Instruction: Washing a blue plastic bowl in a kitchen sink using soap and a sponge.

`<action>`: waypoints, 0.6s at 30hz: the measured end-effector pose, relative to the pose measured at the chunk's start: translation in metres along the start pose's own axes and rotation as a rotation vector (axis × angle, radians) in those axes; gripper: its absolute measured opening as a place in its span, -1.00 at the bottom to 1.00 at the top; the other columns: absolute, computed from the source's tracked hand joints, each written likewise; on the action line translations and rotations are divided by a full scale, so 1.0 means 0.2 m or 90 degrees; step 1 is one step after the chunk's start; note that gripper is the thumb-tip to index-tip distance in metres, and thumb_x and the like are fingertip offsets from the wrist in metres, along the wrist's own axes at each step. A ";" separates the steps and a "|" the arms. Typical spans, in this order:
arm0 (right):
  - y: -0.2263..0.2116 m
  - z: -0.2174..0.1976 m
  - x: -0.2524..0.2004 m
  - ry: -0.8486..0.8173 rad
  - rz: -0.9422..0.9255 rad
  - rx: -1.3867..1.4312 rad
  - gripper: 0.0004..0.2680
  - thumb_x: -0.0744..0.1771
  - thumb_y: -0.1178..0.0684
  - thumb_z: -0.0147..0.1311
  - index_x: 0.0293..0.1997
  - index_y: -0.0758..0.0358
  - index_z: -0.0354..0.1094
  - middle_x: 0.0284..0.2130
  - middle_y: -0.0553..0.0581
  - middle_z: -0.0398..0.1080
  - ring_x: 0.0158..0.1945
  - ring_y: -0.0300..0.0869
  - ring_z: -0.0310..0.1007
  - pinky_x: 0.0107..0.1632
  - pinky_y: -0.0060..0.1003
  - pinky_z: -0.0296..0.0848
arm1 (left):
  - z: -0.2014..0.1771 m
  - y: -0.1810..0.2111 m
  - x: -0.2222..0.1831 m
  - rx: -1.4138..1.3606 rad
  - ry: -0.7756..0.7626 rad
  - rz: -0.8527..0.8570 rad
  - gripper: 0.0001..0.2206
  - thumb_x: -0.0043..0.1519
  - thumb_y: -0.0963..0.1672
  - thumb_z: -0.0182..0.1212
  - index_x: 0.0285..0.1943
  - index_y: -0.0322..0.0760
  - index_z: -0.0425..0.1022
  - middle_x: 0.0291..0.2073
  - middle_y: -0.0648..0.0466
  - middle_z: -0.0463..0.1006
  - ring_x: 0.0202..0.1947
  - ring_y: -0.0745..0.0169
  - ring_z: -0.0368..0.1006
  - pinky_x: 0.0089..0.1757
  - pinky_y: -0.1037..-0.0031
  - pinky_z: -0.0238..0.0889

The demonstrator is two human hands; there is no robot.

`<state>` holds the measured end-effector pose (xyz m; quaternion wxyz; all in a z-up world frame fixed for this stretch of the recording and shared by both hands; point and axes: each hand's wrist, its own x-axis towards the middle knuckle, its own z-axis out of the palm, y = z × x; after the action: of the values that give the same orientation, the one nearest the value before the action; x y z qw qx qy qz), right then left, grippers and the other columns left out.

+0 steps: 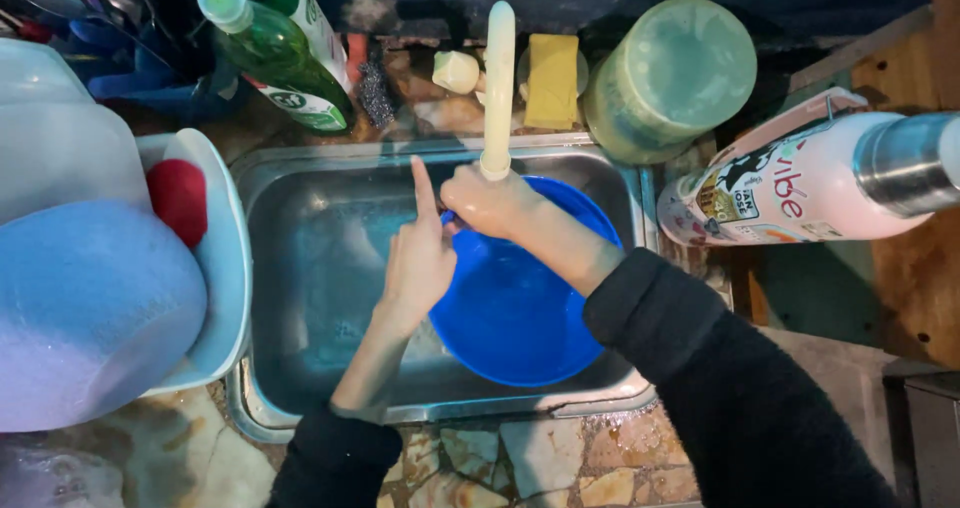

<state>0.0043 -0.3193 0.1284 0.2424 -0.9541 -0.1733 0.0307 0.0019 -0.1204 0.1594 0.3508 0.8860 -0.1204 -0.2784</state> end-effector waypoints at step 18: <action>0.02 -0.29 0.22 0.178 0.118 -0.058 -0.91 0.38 0.05 0.15 -0.10 0.19 0.48 -0.21 0.21 0.50 -0.07 0.11 0.49 -0.04 -0.03 0.47 | 0.19 -0.34 0.13 -0.040 0.046 0.103 -0.34 0.22 -0.30 -0.02 0.58 -0.07 0.11 -0.41 -0.38 0.51 -0.36 -0.33 0.54 -0.23 0.11 0.44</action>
<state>0.0549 -0.3337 0.1796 0.2167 -0.9709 -0.0505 -0.0881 0.0022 -0.1031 0.0789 0.4038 0.8715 -0.1697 -0.2205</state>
